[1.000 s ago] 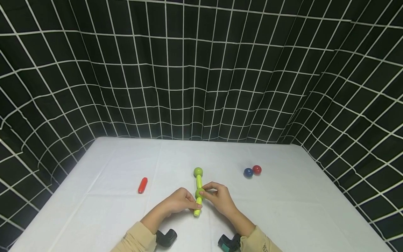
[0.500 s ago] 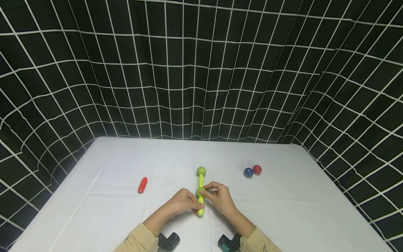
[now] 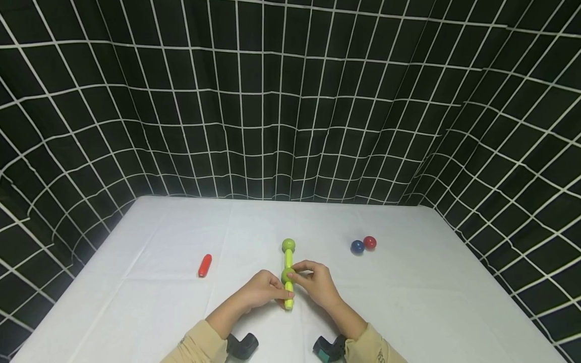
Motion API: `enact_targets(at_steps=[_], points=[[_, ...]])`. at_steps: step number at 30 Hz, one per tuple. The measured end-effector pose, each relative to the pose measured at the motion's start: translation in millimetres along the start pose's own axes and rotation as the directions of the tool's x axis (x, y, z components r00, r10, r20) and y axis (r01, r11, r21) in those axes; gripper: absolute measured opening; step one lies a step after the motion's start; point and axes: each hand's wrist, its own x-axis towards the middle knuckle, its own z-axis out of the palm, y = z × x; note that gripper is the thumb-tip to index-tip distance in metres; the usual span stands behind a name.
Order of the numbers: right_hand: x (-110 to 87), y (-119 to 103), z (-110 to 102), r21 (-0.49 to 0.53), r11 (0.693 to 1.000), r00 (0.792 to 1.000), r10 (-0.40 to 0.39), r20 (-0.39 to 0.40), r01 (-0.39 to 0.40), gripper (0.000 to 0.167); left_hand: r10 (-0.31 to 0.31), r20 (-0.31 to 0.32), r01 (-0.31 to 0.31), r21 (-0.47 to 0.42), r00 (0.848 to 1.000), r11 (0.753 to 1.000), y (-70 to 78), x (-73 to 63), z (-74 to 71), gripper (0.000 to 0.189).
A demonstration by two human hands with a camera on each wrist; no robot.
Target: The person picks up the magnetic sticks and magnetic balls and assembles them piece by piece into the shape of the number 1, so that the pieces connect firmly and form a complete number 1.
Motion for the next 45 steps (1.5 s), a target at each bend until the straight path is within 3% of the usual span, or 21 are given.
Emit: enact_targets(at_steps=[6,17,27,32,37,45], points=[[4.3,2,-9,-0.003,0.999,0.999,0.036,0.0,-0.036,0.027,-0.01,-0.011,0.01,0.0,1.0,1.0,-0.4,1.0,-0.4,0.027],[22.0,22,-45,0.006,0.989,0.977,0.146,-0.158,-0.147,0.027,-0.019,-0.019,0.019,-0.013,1.0,1.0,-1.8,2.7,0.3,0.028],[32.4,40,-84,0.003,0.991,0.948,0.128,-0.29,-0.132,0.026,-0.023,-0.019,0.023,-0.025,1.0,0.999,-3.0,4.0,0.9,0.027],[32.5,47,-99,0.002,0.982,0.923,0.177,-0.343,-0.188,0.028,-0.027,-0.015,0.027,-0.025,1.0,0.999,-4.5,4.3,1.6,0.027],[33.1,55,-113,0.021,0.961,0.884,0.262,-0.387,-0.276,0.033,-0.028,-0.016,0.028,-0.036,0.999,0.999,-3.9,3.8,2.3,0.027],[33.2,67,-133,0.117,0.951,0.849,0.308,-0.428,-0.286,0.041,-0.027,-0.017,0.027,-0.025,0.999,0.999,-3.6,3.4,0.9,0.026]])
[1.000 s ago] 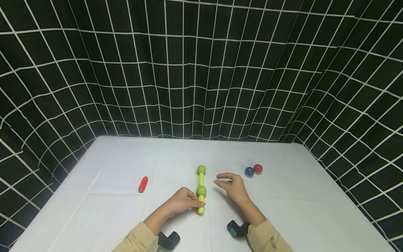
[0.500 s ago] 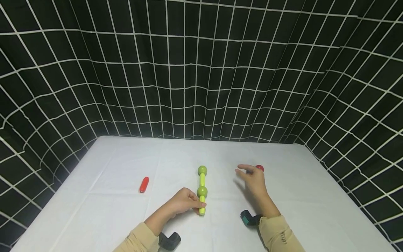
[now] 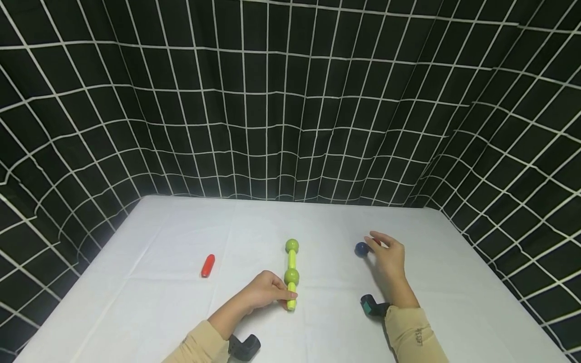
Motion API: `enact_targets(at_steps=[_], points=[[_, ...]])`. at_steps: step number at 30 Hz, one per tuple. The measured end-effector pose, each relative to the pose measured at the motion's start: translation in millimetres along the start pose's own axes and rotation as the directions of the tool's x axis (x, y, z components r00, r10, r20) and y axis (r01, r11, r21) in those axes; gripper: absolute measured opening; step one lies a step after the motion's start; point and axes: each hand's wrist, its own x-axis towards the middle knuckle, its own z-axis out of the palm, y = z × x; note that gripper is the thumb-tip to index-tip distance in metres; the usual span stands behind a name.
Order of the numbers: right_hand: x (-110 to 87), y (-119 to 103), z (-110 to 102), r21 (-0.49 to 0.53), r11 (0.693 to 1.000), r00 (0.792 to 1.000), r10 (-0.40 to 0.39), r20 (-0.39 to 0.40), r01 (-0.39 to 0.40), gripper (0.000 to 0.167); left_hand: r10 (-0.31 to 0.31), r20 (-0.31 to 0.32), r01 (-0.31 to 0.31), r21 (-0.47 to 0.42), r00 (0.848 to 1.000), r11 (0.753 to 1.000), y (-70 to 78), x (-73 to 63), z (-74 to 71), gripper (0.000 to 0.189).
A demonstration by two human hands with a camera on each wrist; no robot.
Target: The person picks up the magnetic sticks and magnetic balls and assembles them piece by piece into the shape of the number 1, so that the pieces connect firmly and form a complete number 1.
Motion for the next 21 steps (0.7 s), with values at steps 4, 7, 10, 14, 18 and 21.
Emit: enact_targets(at_steps=[4,7,10,14,18,21], points=[[8.3,8,-6,0.017,0.999,0.999,0.037,-0.02,-0.037,0.043,0.002,0.004,-0.002,-0.004,1.0,1.0,-1.2,0.4,-0.1,0.027],[12.8,12,-9,0.009,0.999,0.998,0.05,-0.033,-0.05,0.044,-0.003,0.004,0.003,-0.009,1.0,1.0,-1.1,-0.1,0.8,0.027],[16.7,17,-10,-0.014,0.998,0.998,0.056,-0.042,-0.057,0.043,-0.008,0.001,0.008,-0.016,1.0,1.0,-0.2,-0.7,1.7,0.027],[16.3,20,-8,-0.047,0.995,0.995,0.086,-0.046,-0.088,0.042,-0.015,0.001,0.015,-0.02,1.0,1.0,0.1,-0.6,2.0,0.026],[16.1,22,-6,-0.044,0.991,0.992,0.124,-0.036,-0.126,0.045,-0.021,-0.003,0.021,-0.016,1.0,1.0,0.2,0.3,1.0,0.027],[16.0,24,-5,-0.046,0.989,0.99,0.136,-0.03,-0.137,0.047,-0.02,-0.003,0.02,-0.014,1.0,1.0,0.2,1.1,0.1,0.027]])
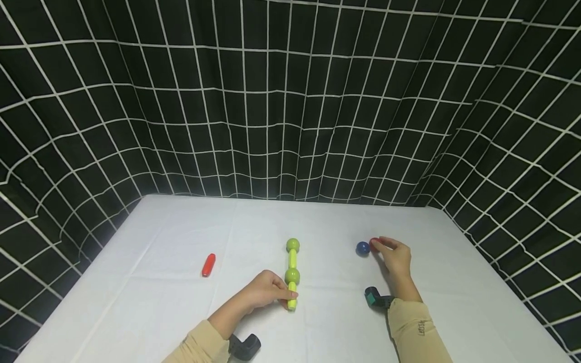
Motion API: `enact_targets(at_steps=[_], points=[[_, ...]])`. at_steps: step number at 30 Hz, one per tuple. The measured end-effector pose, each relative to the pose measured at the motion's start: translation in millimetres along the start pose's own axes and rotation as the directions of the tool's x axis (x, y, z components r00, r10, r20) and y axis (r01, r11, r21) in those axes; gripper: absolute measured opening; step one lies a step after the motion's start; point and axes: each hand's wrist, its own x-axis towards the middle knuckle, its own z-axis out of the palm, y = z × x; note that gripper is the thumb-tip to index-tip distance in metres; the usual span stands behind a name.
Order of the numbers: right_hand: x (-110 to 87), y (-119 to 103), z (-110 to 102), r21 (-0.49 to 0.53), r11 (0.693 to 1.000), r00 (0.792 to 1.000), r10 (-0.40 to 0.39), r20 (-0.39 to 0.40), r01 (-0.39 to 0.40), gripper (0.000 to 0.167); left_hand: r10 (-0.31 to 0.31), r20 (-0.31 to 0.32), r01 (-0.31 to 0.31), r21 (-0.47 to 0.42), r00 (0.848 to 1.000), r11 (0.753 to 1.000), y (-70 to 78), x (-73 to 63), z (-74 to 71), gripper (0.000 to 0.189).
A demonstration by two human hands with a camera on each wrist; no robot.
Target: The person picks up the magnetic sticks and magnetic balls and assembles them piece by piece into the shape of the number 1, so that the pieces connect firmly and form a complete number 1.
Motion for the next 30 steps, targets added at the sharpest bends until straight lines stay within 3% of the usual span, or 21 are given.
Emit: enact_targets(at_steps=[20,30], points=[[-5.0,-0.1,-2.2,-0.068,0.998,1.0,0.018,0.02,-0.016,0.05,0.001,0.002,-0.001,-0.004,1.0,1.0,0.6,-1.0,0.8,0.025],[-3.5,2.7,-4.2,-0.029,0.999,1.0,0.024,0.001,-0.024,0.049,0.04,-0.005,-0.04,0.045,0.999,0.998,-0.9,-0.8,0.1,0.027]])
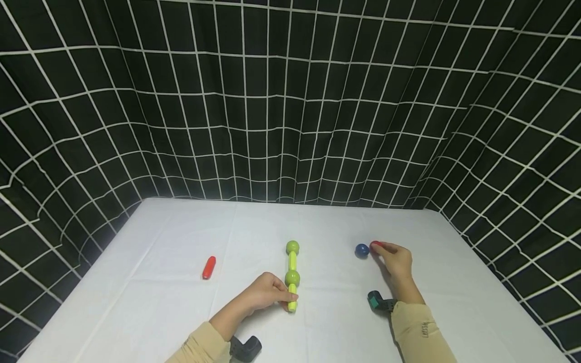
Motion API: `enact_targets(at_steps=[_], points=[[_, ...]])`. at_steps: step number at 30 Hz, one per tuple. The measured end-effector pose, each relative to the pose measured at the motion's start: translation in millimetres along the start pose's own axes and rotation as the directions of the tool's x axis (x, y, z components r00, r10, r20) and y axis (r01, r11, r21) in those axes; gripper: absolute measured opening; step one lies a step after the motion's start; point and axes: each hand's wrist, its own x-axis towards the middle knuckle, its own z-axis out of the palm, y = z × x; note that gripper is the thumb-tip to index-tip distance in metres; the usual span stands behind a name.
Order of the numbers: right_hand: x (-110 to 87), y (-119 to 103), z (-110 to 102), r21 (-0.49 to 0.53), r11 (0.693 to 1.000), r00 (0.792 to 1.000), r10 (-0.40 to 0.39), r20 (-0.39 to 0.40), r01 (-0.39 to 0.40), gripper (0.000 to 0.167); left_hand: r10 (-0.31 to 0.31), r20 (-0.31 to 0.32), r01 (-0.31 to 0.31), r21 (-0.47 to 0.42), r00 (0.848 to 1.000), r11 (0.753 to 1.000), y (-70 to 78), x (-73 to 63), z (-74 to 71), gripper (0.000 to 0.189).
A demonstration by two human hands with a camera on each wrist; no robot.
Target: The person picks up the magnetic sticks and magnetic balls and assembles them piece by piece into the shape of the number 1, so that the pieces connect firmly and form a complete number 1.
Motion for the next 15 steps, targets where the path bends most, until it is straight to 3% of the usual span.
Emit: enact_targets(at_steps=[6,15], points=[[-7.6,-6,-7,0.041,0.999,0.999,0.025,0.02,-0.025,0.05,-0.01,0.004,0.01,-0.008,1.0,1.0,1.1,-0.7,-1.0,0.026],[-19.0,-12,-13,0.056,0.998,0.998,-0.002,0.06,-0.002,0.054,-0.015,0.013,0.016,-0.016,1.0,1.0,1.0,-0.6,-0.9,0.026]])
